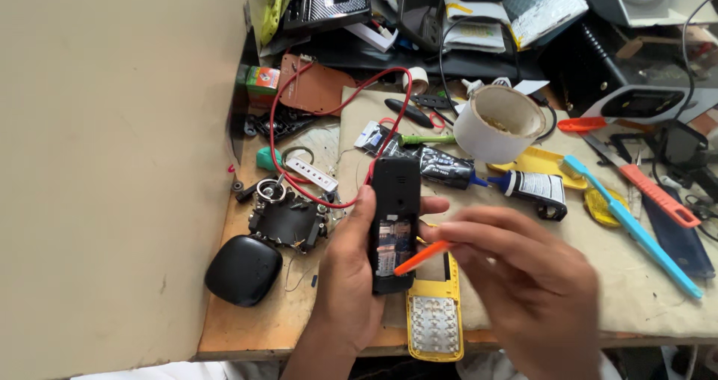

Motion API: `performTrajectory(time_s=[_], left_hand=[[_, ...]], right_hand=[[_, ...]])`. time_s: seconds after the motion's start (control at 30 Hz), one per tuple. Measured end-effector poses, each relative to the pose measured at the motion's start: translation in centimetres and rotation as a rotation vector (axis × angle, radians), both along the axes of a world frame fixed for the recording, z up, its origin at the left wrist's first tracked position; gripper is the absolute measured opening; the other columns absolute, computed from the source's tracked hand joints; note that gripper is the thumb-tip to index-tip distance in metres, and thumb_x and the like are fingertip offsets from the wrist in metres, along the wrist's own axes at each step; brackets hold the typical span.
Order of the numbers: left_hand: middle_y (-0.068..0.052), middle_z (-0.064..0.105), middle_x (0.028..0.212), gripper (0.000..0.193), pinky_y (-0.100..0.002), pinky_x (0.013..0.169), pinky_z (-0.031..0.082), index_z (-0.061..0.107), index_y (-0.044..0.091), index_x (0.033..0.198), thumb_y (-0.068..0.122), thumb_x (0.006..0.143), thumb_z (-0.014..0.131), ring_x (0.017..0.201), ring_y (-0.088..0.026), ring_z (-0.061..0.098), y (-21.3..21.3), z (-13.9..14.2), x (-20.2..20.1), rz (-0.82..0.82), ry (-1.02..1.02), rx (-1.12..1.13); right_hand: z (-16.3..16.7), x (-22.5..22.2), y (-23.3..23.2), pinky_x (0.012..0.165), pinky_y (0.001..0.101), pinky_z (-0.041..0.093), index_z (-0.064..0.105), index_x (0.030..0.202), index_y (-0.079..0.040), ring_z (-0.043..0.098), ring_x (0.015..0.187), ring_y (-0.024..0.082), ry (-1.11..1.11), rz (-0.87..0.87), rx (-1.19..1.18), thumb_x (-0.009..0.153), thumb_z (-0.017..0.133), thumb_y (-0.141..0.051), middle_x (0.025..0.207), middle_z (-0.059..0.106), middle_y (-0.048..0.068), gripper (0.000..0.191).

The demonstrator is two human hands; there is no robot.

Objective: The person disassembles a feature phone, separating the housing from the keypad and circuit board, then handles a small component and a SIM card, inserts the SIM card and battery into the phone, reassembles the housing, and powers the phone on, with the screen and keypad lights visible.

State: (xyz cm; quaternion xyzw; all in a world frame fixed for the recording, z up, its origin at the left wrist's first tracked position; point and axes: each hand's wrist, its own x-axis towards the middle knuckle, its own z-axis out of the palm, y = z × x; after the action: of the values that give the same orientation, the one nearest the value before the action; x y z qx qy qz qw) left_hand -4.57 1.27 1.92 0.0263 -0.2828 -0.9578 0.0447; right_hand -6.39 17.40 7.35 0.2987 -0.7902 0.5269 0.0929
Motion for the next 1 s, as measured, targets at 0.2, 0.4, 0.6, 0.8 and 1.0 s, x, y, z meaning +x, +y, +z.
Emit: performTrajectory(time_s=[0.2, 0.4, 0.6, 0.8, 1.0], left_hand=[[-0.008, 0.071, 0.097, 0.049, -0.03, 0.075, 0.056, 0.064, 0.0, 0.118, 0.043, 0.107, 0.043, 0.082, -0.012, 0.068, 0.3, -0.3, -0.2, 0.035, -0.09, -0.062], [-0.007, 0.071, 0.095, 0.052, -0.029, 0.072, 0.054, 0.067, 0.001, 0.119, 0.045, 0.108, 0.041, 0.08, -0.012, 0.066, 0.7, -0.2, -0.4, 0.064, -0.121, -0.186], [-0.008, 0.073, 0.094, 0.053, -0.03, 0.076, 0.058, 0.066, 0.0, 0.115, 0.045, 0.105, 0.04, 0.08, -0.014, 0.069, 0.5, 0.1, -0.1, 0.058, -0.141, -0.172], [-0.01, 0.072, 0.088, 0.061, -0.03, 0.073, 0.056, 0.069, -0.003, 0.118, 0.048, 0.107, 0.037, 0.077, -0.015, 0.069, 0.4, 0.5, 0.2, 0.029, -0.069, -0.218], [-0.012, 0.074, 0.09, 0.061, -0.031, 0.072, 0.061, 0.068, -0.003, 0.116, 0.049, 0.104, 0.037, 0.076, -0.018, 0.073, 0.5, 0.5, 0.0, 0.009, -0.062, -0.173]], right_hand=[[-0.5, -1.5, -1.2, 0.082, 0.0237, 0.06, 0.075, 0.114, -0.001, 0.073, 0.096, 0.012, -0.055, 0.116, 0.053, 0.088, 0.068, 0.007, 0.112, 0.075, 0.007, 0.029], [-1.4, -1.8, -2.0, 0.091, 0.0251, 0.055, 0.074, 0.118, 0.002, 0.067, 0.107, 0.012, -0.135, 0.125, -0.1, 0.091, 0.068, 0.008, 0.117, 0.069, 0.008, 0.029], [-2.9, -2.7, -0.7, 0.071, 0.0263, 0.053, 0.076, 0.122, 0.001, 0.064, 0.08, 0.011, -0.533, 0.023, -0.186, 0.09, 0.068, 0.004, 0.096, 0.068, 0.011, 0.033], [-4.6, -4.1, 0.7, 0.073, 0.0333, 0.057, 0.069, 0.114, 0.01, 0.068, 0.084, 0.02, -0.742, 0.327, -0.644, 0.093, 0.061, 0.004, 0.123, 0.073, 0.022, 0.023], [-5.6, -4.6, 1.6, 0.09, 0.0443, 0.059, 0.066, 0.109, 0.01, 0.068, 0.108, 0.033, -0.798, 0.472, -0.778, 0.096, 0.057, 0.007, 0.127, 0.062, 0.024, 0.016]])
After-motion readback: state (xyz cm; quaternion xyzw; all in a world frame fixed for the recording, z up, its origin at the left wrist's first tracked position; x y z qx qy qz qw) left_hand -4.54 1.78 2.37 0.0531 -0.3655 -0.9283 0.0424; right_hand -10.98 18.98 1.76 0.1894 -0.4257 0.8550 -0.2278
